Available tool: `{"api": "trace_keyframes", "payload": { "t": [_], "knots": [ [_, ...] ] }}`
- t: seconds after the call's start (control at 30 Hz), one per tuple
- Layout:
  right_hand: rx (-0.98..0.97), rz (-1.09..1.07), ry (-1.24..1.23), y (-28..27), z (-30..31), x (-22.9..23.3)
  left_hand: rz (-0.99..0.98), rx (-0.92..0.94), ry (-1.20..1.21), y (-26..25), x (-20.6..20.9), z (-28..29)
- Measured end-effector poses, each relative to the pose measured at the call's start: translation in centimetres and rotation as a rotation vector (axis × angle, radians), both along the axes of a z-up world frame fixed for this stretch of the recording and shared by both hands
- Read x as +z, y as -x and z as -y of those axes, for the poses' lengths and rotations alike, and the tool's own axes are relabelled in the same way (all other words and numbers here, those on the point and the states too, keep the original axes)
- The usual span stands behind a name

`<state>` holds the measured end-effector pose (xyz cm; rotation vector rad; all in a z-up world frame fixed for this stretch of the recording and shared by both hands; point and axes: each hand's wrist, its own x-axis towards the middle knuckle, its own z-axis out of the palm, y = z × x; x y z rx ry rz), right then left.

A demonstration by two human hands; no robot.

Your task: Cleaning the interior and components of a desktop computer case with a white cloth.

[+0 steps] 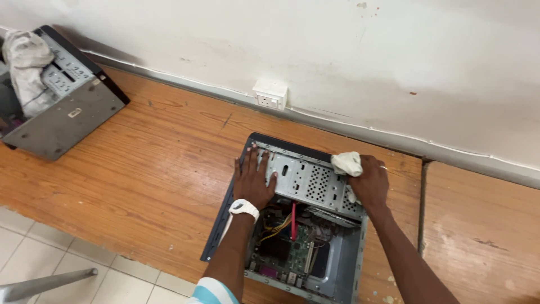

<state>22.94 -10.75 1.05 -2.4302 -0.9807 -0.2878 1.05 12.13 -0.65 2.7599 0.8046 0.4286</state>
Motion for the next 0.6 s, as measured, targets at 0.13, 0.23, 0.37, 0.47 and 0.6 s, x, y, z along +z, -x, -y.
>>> {"api": "trace_keyframes", "payload": {
  "t": [0.13,0.23,0.37,0.47,0.6],
  "knots": [
    [-0.032,-0.039,-0.033,0.5,-0.3,0.5,-0.016,0.001,-0.011,0.0,-0.3,-0.2],
    [-0.038,-0.045,-0.02,0.6,-0.4,0.7,-0.019,0.005,0.017,0.1,0.4,-0.1],
    [-0.063,-0.021,-0.062,0.5,-0.4,-0.4,0.035,-0.01,-0.025,-0.1,-0.5,-0.3],
    [-0.101,-0.04,-0.027,0.4,-0.7,-0.5,0.015,0.001,0.027,-0.1,0.3,-0.1],
    [-0.126,0.023,0.013,0.4,-1.9,-1.7,0.039,0.004,0.031,0.3,0.2,-0.3]
  ]
}}
